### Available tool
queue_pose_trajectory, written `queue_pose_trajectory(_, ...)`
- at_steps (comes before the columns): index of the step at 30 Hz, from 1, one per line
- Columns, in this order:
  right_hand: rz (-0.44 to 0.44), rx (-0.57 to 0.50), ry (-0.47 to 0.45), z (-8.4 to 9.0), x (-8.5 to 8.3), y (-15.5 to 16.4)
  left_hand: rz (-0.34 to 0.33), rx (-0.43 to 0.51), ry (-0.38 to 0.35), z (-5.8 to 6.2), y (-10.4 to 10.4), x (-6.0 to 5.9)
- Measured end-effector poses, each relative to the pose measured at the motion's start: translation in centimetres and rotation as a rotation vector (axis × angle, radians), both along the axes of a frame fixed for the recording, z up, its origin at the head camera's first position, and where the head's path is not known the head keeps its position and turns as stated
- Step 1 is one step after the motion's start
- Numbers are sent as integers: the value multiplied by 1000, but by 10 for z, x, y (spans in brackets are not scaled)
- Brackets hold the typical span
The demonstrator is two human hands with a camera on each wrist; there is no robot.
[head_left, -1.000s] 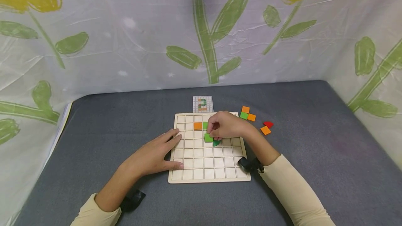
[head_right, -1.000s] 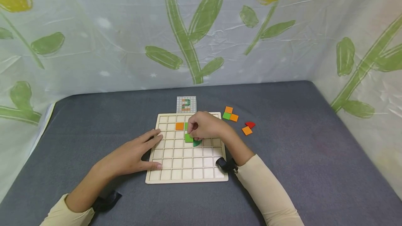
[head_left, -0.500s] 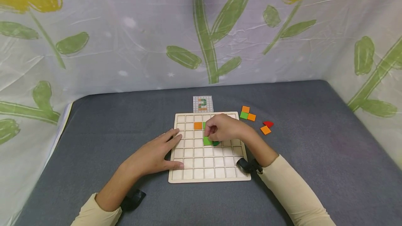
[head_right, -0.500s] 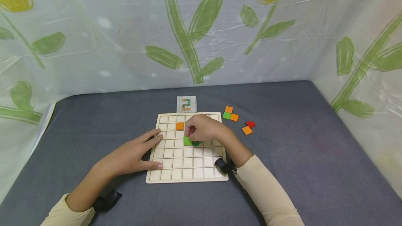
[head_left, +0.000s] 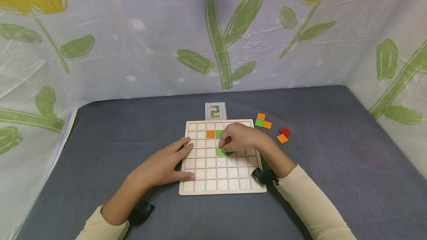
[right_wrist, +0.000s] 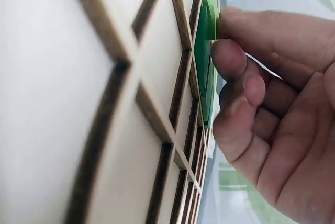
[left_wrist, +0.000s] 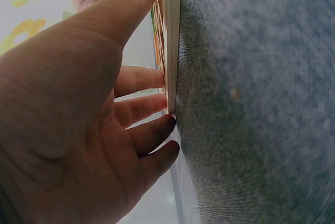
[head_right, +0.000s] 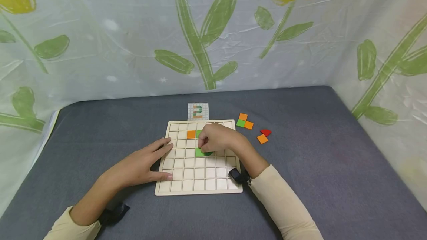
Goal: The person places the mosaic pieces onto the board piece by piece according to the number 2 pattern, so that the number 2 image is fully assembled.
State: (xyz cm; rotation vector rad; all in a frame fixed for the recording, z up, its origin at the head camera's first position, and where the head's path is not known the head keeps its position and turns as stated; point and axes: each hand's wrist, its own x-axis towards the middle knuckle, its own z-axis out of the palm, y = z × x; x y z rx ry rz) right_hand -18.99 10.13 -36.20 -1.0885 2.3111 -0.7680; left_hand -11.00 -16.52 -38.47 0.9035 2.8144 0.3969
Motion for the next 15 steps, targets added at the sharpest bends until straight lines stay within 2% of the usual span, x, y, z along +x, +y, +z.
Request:
queue_pose_trajectory(6,31,96,42,9,6,1,8,-4,-23,-1,-1,1)
queue_pose_trajectory(10,73,72,14,17,4,10,7,-1,-13,-1,-1,1)
queue_pose_trajectory(13,23,72,15,24,-2,25,3,-2,-5,0,0,0)
queue_pose_trajectory(15,-76,126,42,29,-6,40,1,-3,-4,0,0,0)
